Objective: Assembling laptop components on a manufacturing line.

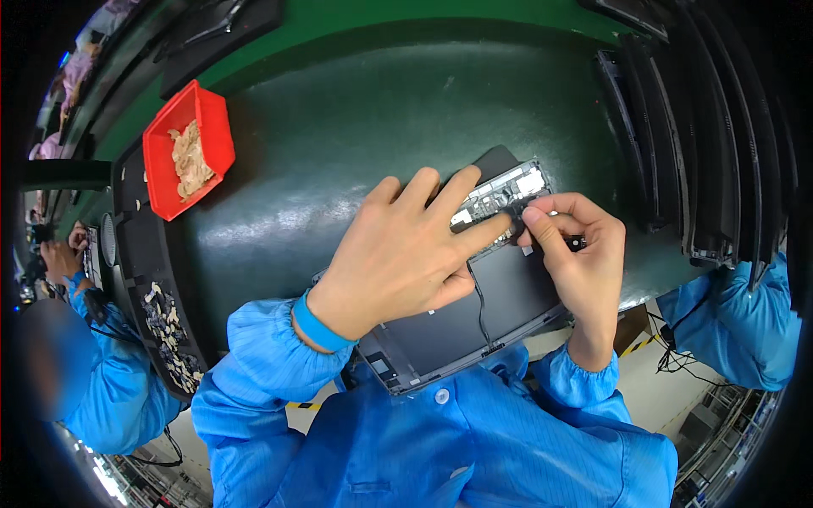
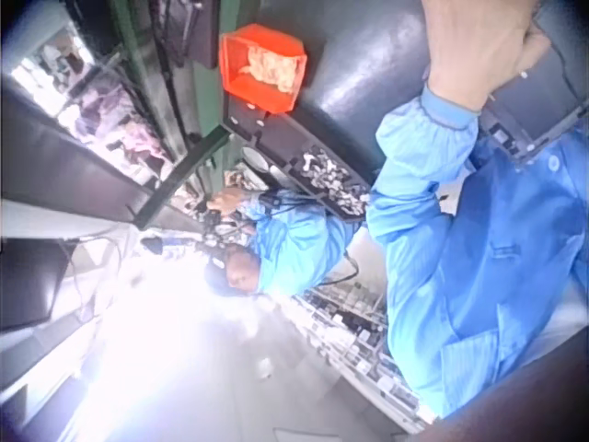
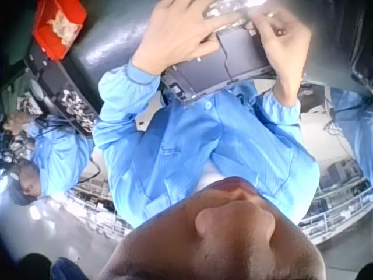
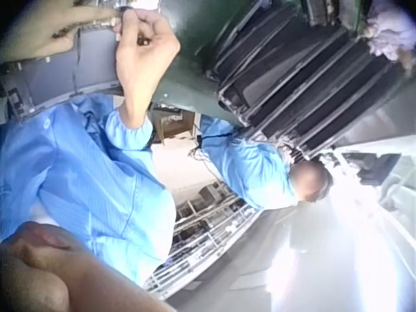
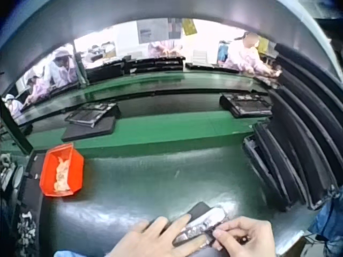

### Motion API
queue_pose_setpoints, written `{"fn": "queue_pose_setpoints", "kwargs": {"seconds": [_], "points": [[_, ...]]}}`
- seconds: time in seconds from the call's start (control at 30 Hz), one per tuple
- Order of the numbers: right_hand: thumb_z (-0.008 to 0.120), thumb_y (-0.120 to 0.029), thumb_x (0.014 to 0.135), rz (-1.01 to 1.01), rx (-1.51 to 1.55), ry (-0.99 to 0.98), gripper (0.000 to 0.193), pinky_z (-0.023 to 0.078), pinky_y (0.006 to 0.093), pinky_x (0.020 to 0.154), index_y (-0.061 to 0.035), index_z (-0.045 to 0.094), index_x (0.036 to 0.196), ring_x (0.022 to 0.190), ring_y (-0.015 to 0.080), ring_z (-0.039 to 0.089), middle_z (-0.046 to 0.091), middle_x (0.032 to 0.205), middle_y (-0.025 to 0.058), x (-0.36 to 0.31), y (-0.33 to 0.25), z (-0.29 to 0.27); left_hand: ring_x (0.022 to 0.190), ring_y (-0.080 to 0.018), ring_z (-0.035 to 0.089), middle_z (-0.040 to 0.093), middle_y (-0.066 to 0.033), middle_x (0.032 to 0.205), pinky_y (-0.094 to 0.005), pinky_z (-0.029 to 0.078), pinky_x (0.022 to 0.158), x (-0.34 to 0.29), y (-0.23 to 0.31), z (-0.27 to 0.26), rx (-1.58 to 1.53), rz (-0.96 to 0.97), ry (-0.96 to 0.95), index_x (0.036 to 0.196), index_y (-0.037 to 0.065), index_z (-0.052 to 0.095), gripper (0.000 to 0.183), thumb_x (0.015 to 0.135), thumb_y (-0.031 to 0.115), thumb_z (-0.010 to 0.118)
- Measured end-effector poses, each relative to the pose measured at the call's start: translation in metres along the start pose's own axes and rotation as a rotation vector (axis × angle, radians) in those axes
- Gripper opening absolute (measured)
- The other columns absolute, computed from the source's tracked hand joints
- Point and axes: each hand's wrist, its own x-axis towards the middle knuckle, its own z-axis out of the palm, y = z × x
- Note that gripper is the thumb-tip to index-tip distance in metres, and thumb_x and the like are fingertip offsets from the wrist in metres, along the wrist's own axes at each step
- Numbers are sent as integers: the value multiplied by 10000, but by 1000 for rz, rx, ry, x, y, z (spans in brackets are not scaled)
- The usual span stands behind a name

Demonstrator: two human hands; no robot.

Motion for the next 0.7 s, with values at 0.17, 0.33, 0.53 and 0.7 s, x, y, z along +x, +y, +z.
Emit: {"fn": "queue_pose_setpoints", "kwargs": {"seconds": [0.17,0.33,0.53,0.7], "points": [[729,-50,958,69,-3,17,106,484,220,620,47,734,1002,659,61,638,735,699,69,-4,-2,5,975,-242,621,630,-48,1322,-368,542,721,1,3,-7,-18,-36,-51,1237,346,747,587,663,226,739],[739,-54,945,137,-84,-4,110,517,242,648,44,732,996,688,88,698,757,719,94,-6,-8,6,931,-239,644,664,-39,1328,-359,551,728,-9,1,2,1,-32,23,1180,346,784,545,653,215,739],[745,-52,941,56,-135,9,104,519,240,646,41,729,985,681,91,704,759,713,100,-6,0,7,937,-230,639,660,-37,1338,-351,543,729,-8,0,1,-43,-51,-1,1195,341,789,555,658,204,742],[747,-50,938,77,-114,5,101,516,237,639,39,729,981,684,89,708,759,710,99,-7,-1,7,935,-227,635,659,-34,1337,-349,540,729,-9,2,0,-53,-61,5,1192,331,792,560,649,201,748]]}}
